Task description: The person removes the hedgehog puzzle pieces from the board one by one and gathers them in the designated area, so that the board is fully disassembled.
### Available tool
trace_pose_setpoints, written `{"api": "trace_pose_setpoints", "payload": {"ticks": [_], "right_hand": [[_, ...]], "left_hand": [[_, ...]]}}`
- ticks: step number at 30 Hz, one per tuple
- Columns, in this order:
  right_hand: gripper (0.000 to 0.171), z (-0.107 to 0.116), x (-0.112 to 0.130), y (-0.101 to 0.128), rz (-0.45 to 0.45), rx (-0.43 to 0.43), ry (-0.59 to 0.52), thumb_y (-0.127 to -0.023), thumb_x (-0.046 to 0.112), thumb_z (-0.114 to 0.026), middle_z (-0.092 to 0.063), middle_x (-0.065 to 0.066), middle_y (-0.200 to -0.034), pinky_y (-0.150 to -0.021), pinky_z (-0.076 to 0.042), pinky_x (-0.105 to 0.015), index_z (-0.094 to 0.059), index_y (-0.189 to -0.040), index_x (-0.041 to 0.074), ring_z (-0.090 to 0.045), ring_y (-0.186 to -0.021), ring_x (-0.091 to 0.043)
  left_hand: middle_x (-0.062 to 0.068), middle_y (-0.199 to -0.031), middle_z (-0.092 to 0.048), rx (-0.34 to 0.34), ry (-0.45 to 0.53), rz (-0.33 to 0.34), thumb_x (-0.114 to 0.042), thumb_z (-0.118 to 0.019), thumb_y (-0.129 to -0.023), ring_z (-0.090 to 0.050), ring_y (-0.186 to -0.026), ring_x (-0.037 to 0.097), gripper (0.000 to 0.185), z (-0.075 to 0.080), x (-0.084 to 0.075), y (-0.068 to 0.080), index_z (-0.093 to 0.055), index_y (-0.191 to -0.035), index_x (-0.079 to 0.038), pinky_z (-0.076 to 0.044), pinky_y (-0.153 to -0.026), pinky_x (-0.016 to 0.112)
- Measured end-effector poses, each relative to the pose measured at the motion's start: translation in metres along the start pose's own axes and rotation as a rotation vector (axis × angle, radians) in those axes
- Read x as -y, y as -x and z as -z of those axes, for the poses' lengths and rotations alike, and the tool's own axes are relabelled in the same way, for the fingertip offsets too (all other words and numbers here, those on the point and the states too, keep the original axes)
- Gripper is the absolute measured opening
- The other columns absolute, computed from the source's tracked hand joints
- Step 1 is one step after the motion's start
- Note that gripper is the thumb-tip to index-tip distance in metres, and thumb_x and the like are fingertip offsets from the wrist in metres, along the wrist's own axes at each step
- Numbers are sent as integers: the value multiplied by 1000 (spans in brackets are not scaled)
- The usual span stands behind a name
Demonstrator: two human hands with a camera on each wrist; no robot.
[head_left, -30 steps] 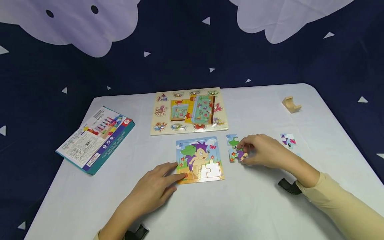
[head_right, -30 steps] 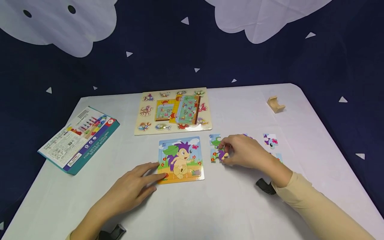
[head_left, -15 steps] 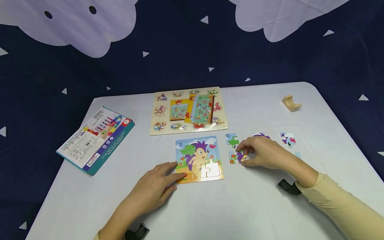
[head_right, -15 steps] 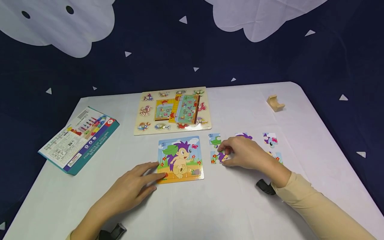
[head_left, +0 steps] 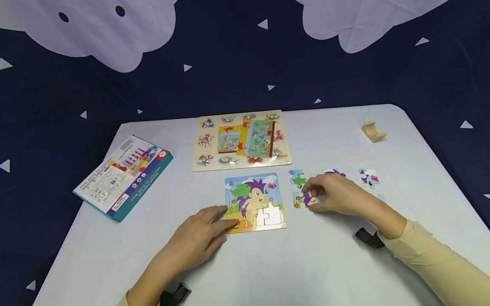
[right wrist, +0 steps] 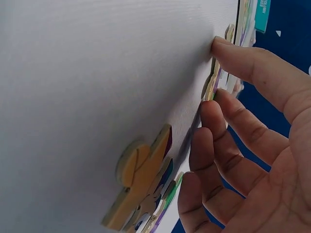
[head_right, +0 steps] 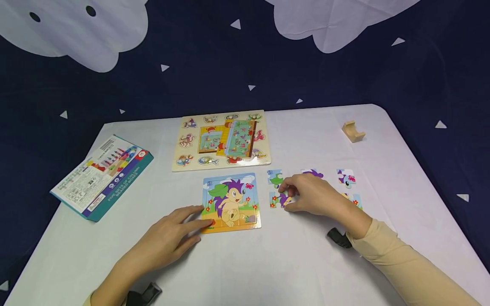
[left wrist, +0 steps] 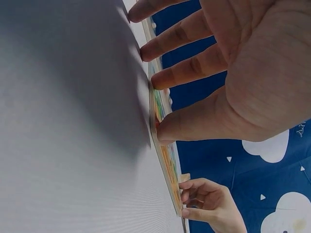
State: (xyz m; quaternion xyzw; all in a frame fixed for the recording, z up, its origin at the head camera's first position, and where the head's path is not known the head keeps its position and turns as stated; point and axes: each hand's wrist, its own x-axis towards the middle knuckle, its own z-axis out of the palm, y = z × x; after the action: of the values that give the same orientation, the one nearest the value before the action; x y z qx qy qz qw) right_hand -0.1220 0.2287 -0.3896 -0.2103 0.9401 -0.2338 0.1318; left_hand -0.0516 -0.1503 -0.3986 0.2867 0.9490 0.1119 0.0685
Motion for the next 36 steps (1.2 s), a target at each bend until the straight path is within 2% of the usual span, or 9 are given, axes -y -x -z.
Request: {"api": "trace_pose_setpoints", "payload": {"ticks": [26, 36], "right_hand": [[32, 1, -1, -2, 4, 24, -6, -73, 26, -89, -60, 9, -79, -72, -44, -26, -73, -101, 21, -53, -77, -10], [33, 2, 0, -1, 4, 23, -21, -73, 26, -89, -62, 9, -82, -74, -47, -28, -73, -101, 21, -56, -80, -9]], "left_hand": [[3, -146, -56, 8, -14, -5, -38, -71, -93, -54, -134, 25, 38, 2, -1, -2, -67, -130, -37, -50, -103, 49], [4, -144, -57, -13, -21, -38, -38, -71, -93, -54, -134, 26, 36, 5, -1, -4, -69, -128, -35, -50, -104, 51]]}}
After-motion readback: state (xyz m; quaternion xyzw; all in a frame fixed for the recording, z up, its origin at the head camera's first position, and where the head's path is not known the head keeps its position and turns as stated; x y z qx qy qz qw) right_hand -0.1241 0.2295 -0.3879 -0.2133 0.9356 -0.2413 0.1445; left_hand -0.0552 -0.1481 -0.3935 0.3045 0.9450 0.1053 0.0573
